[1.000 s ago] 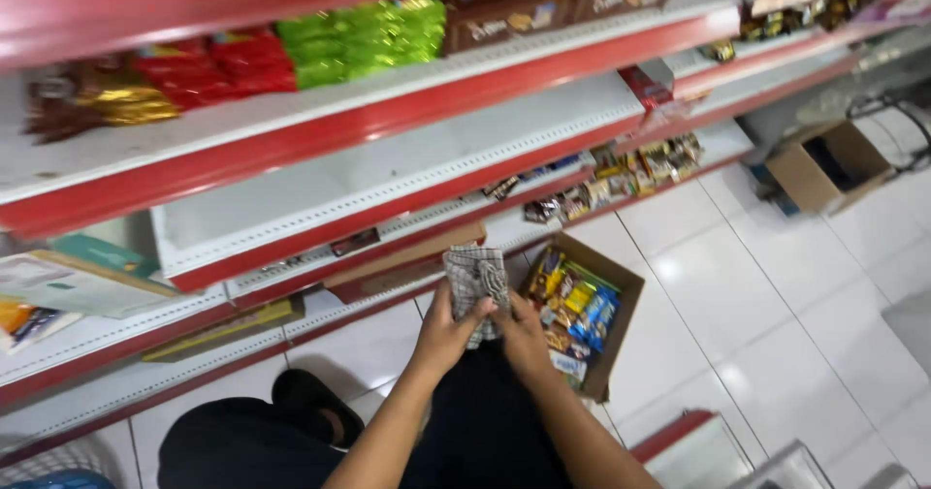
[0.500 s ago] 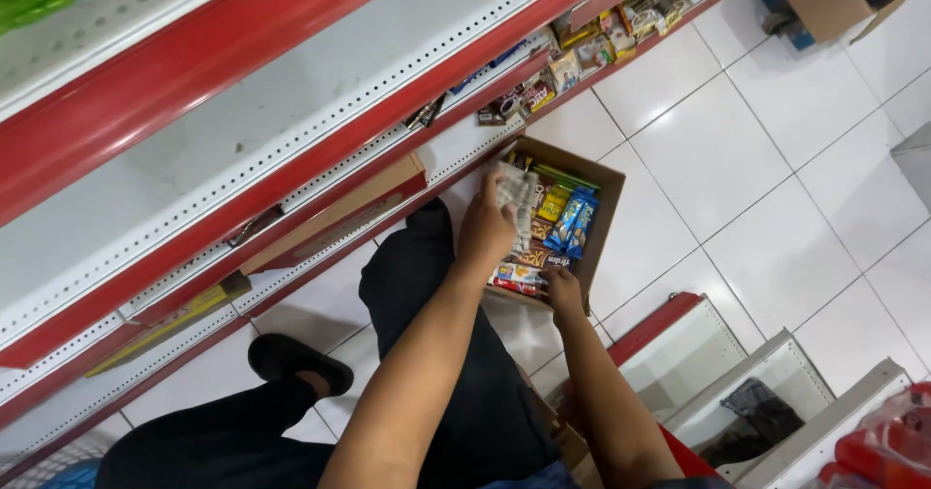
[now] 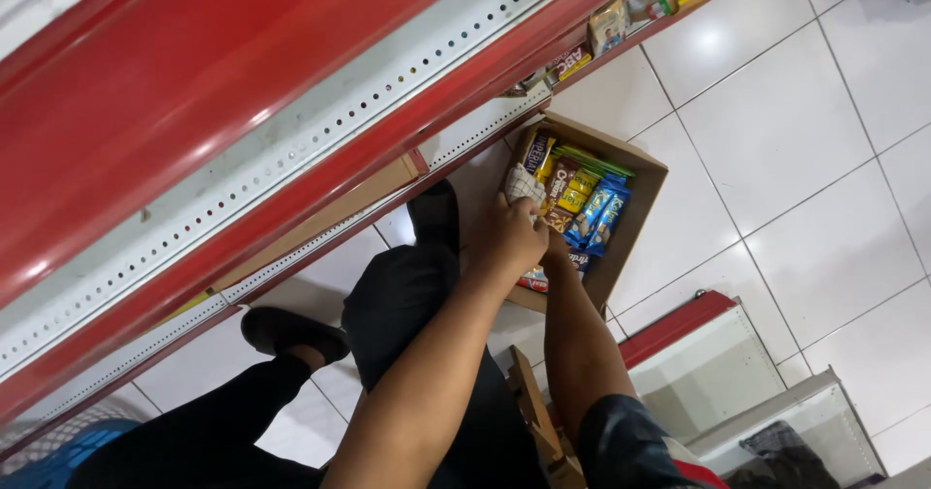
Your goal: Stocking and organizing various packaged snacks on grocery store shelves.
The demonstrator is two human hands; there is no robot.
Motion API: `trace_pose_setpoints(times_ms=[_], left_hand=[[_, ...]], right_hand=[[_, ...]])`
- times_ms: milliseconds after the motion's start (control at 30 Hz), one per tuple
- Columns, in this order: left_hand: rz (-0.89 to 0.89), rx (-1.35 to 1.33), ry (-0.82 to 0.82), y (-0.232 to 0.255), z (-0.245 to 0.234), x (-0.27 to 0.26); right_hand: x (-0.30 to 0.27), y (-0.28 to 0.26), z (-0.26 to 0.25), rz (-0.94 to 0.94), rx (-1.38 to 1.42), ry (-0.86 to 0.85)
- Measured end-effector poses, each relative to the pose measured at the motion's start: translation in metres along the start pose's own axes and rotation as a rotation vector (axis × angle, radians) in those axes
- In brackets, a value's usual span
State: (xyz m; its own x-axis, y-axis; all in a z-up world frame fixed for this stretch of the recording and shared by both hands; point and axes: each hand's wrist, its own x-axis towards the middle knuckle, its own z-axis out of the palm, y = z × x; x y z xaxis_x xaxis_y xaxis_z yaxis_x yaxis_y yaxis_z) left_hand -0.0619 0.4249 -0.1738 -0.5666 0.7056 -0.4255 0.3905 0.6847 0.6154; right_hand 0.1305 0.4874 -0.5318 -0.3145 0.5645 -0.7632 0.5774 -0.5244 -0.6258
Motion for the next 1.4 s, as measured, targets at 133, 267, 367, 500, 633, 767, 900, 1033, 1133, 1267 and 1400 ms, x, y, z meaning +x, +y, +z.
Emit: trace_pose_setpoints(times_ms=[133,267,367,500,633,767,900,1033,1133,1267,1400], left_hand=[[-0.034,-0.033,-0.026,0.008,-0.006,0.002],[-0.099,-0.082,-0.121,0.013,-0.009,0.001],[-0.081,-0.093,-0.117,0.009,-0.006,0.004],[-0.005,-0.118,-0.062,-0.016,0.021,0.008],[0.074,-0.143,0.019,-0.053,0.044,0.009],[0.113,-0.147,0.048,-0.071,0.039,-0.01],[0.143,-0.211,0.119,-0.057,0.003,-0.051],[0.296,-0.386,0.29,-0.053,-0.021,-0.086],[0.351,-0.553,0.435,-0.054,-0.05,-0.12],[0.288,-0.856,0.299,-0.064,-0.089,-0.174],[0.179,-1.293,0.107,-0.085,-0.135,-0.235]], right_hand=[[0.059,0.059,-0.009,-0.184,0.001,-0.119],[0.046,0.049,-0.007,-0.046,0.118,-0.04],[-0.003,0.002,0.001,-0.196,-0.375,0.157],[-0.062,-0.023,-0.002,-0.157,-0.46,0.569],[-0.148,-0.089,-0.012,-0.143,-0.378,0.636],[-0.219,-0.127,-0.026,-0.205,0.122,0.56],[-0.274,-0.153,-0.045,-0.721,-0.316,0.716],[-0.376,-0.226,-0.034,-0.635,-0.103,0.609],[-0.408,-0.24,-0.026,-0.665,0.343,0.295],[-0.464,-0.249,0.026,-0.532,0.563,-0.084],[-0.491,-0.224,0.075,-0.503,0.246,-0.44]])
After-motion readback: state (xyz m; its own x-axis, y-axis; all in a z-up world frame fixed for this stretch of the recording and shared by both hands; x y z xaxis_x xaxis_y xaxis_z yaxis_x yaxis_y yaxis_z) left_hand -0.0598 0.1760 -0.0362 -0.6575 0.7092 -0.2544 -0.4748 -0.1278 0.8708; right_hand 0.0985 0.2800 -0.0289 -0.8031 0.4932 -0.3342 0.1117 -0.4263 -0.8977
